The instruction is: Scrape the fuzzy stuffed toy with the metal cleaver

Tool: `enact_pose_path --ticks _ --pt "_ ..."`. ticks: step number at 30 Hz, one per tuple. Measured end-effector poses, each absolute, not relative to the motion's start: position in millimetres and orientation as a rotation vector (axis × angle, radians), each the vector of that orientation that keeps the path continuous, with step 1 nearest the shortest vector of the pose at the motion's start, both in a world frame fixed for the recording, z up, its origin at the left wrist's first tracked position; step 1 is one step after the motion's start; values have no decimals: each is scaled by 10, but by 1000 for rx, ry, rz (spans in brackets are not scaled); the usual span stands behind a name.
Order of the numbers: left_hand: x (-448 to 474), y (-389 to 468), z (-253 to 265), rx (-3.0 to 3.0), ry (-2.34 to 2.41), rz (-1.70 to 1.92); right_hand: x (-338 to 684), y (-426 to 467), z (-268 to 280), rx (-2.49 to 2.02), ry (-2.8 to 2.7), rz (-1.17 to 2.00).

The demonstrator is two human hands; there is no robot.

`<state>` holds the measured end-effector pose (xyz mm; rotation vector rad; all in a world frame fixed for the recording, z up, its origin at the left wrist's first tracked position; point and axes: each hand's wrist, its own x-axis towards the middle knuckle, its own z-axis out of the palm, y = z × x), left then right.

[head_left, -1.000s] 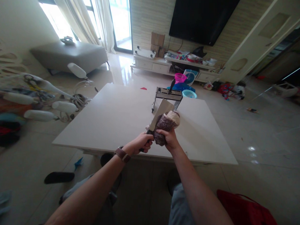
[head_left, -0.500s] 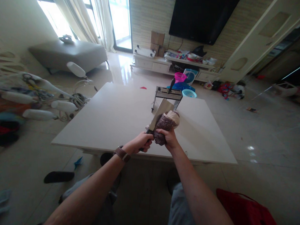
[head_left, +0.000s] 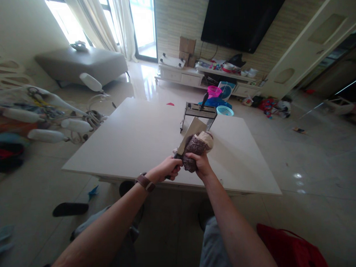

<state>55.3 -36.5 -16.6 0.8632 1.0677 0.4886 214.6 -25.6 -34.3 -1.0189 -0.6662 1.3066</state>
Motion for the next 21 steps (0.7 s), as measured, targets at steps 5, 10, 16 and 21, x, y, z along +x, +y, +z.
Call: enact_pose_path --ticks 5,10,16,21 --pt "551 -369 -158 865 1059 498 2141 -256 -333 -1032 -660 1313" --pt "551 -376 -137 845 1068 488 2137 -260 -322 -1040 -659 1312" --pt "556 -375 -139 840 1073 480 2135 -269 -296 -1059 -675 1338" --pt "557 -370 -154 854 1077 486 2134 -271 -279 -1081 -684 1328"
